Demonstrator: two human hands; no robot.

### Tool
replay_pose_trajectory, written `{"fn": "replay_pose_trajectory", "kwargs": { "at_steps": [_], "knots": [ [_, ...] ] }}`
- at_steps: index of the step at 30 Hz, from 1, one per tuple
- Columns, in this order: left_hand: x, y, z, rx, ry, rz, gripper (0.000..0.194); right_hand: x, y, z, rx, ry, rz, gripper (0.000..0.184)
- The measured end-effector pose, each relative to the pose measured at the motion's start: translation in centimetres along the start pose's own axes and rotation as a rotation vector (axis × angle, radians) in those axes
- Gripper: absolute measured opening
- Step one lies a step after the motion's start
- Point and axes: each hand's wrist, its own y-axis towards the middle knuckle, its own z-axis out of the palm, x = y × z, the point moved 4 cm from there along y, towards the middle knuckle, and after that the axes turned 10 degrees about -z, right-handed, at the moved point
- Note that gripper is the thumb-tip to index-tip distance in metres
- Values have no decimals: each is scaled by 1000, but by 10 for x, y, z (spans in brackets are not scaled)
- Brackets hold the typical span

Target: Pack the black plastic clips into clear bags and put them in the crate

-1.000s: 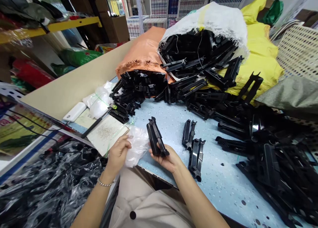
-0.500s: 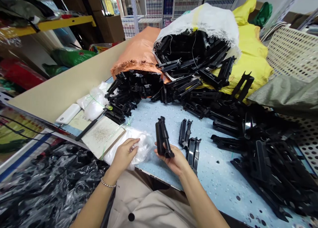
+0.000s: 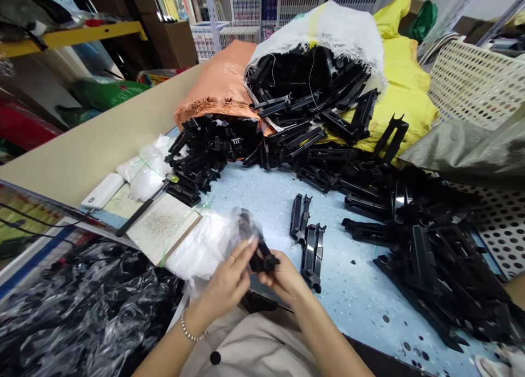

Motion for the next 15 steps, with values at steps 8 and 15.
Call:
{"fn": "replay_pose_trajectory", "kwargs": {
  "at_steps": [8, 15],
  "knots": [
    [15, -25, -47, -3, -304, -208, 62, 8, -6, 43, 335, -182, -229, 34],
    [53, -58, -113, -428, -536, -474, 31, 4, -13, 75, 511, -387, -251, 29]
  ]
}}
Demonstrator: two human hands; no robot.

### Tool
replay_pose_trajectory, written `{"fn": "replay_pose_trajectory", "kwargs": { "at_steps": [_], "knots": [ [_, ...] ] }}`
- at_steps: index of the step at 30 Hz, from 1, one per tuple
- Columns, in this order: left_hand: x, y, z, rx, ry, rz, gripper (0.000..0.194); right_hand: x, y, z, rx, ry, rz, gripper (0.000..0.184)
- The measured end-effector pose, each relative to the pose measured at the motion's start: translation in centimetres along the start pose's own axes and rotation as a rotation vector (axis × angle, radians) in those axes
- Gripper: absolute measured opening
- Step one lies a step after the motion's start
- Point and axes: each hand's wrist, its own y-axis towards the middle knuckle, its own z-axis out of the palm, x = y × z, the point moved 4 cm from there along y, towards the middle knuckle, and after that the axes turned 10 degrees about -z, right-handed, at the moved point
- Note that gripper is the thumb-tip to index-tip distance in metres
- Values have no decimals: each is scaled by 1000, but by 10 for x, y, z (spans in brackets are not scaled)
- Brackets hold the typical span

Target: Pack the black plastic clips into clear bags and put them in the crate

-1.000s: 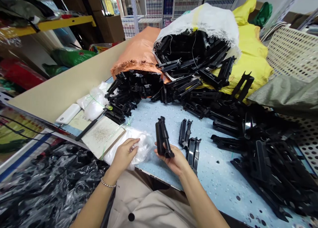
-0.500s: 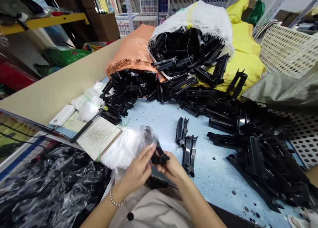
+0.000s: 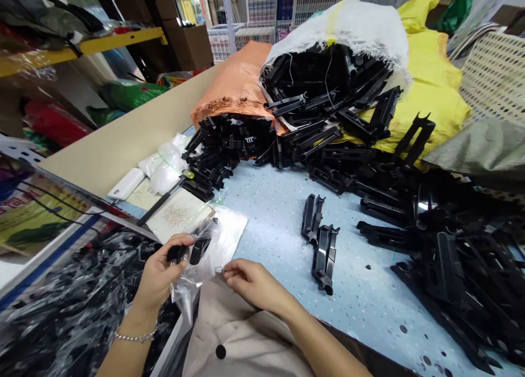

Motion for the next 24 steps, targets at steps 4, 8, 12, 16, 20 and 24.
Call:
{"fn": "replay_pose_trajectory", "kwargs": {
  "at_steps": [4, 8, 12, 16, 20, 24],
  "knots": [
    [-7, -11, -24, -99, -91, -104, 29, 0, 12, 41, 169, -82, -75, 64],
    [-19, -29, -77, -94, 49, -302, 28, -7, 17, 66, 381, -192, -101, 64],
    [2, -38, -110, -20, 177, -532, 43, -10, 20, 56, 353, -293, -84, 37],
    [34, -32, -104, -105, 202, -596, 55, -14, 23, 44, 258, -251, -39, 27],
    [31, -26, -64, 27, -57, -484, 51, -12, 25, 42, 138, -34, -15, 38],
    [5, -17, -12, 260, -362, -344, 50, 3, 32, 42, 73, 443, -52, 77]
  ]
}}
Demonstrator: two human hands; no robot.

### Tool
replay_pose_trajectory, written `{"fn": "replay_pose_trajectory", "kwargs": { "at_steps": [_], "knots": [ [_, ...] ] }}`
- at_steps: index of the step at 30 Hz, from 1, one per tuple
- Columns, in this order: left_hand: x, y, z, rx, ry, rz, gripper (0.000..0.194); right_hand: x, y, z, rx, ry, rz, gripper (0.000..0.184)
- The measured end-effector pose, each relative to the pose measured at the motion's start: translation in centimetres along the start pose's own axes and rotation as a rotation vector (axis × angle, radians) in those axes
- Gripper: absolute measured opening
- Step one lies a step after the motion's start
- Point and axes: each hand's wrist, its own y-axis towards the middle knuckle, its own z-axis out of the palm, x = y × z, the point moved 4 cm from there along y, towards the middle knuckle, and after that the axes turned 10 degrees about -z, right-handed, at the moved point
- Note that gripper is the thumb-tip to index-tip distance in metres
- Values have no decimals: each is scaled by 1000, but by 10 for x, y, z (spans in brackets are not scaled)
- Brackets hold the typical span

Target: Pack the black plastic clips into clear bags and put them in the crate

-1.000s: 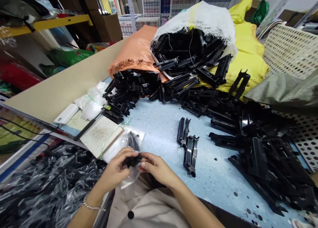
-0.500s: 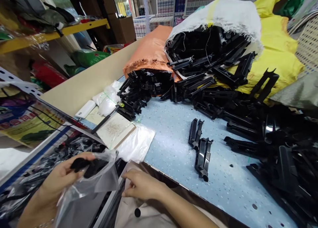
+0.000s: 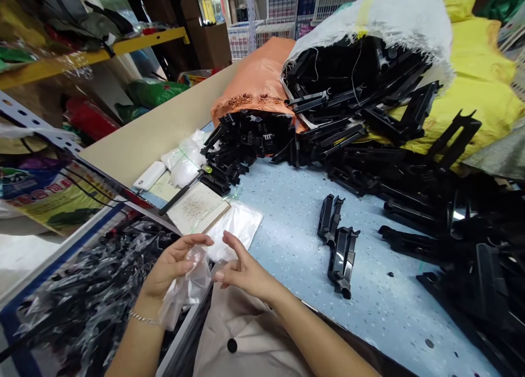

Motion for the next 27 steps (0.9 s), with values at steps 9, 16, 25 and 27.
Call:
{"fn": "replay_pose_trajectory", "kwargs": {
  "at_steps": [9, 16, 25, 27],
  "knots": [
    [-14, 45, 55, 193, 53, 158, 59, 63, -12, -66, -357, -163, -141, 27],
    [-12, 57, 91, 153, 145, 215, 48, 52, -11, -67, -273, 19, -125, 29],
    [-5, 67, 90, -46, 540, 299, 11, 69, -21, -95, -476, -293, -200, 29],
    [-1, 69, 94, -104, 494, 315, 13, 67, -23, -93, -573, -313, -203, 31]
  ]
}}
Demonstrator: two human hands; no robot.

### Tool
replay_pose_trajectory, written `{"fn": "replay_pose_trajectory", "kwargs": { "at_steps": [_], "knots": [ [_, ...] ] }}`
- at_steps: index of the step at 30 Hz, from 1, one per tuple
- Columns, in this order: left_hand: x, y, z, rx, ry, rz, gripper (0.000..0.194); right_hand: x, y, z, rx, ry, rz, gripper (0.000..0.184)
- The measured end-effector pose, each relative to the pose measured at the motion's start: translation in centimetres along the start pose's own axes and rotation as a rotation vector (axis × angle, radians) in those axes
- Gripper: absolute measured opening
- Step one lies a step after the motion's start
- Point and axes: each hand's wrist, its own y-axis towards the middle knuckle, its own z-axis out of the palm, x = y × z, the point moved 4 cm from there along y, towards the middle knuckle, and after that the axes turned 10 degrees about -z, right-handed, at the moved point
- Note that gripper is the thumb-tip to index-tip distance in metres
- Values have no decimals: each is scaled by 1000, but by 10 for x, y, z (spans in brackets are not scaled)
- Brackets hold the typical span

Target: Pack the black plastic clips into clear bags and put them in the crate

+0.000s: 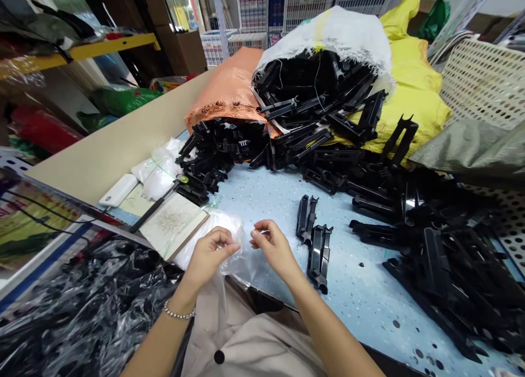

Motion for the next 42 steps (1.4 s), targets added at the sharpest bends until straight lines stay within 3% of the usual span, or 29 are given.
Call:
{"fn": "replay_pose_trajectory", "kwargs": {
  "at_steps": [2, 5, 7, 9, 11, 13, 15, 17, 20, 23, 25, 27, 29, 32, 34, 37, 39, 42],
  "knots": [
    [1, 0, 7, -21, -31, -16, 20, -2, -3, 5, 26, -4, 28, 32],
    [4, 1, 13, 56, -178, -88, 27, -3, -5, 8, 111, 54, 56, 34],
    [10, 2, 10, 76, -307, -168, 30, -3, -5, -1, 49, 79, 60, 34],
    [14, 3, 1, 25, -357, -207, 30, -4, -7, -11, -12, 52, 64, 34],
    [15, 3, -9, -35, -267, -140, 23, -5, -10, -19, -25, -21, 64, 34],
    [10, 2, -15, -45, -59, 15, 11, -6, -12, -25, 22, -122, 57, 33],
    [5, 0, -16, -16, 169, 157, 17, -3, -7, -37, 115, -279, 2, 27],
    [4, 0, -14, 21, 311, 225, 29, 6, 9, -59, 182, -547, -146, 21],
    [7, 1, -9, 64, 383, 239, 37, 22, 45, -104, 210, -1121, -423, 35],
    [13, 2, -1, 74, 445, 239, 37, 27, 78, -134, 449, -1484, -522, 39],
    [17, 3, 4, 71, 477, 235, 37, 32, 87, -140, 558, -1547, -515, 33],
    [20, 4, 8, 66, 472, 222, 38, 40, 83, -134, 502, -1447, -452, 25],
    [22, 6, 10, 50, 436, 192, 38, 40, 63, -118, 411, -1126, -300, 22],
    [25, 11, 11, 20, 353, 123, 43, 16, 13, -80, 430, -373, 119, 28],
    [28, 14, 9, 20, 305, 93, 46, -5, -22, -58, 436, -17, 389, 29],
    [32, 17, 4, 7, 318, 83, 54, -31, -53, -46, 298, 205, 596, 29],
    [34, 15, 3, 4, 376, 100, 63, -41, -61, -47, 194, 256, 631, 29],
    [31, 4, 13, 49, 473, 185, 76, -47, -62, -44, 175, 299, 637, 28]
  ]
}}
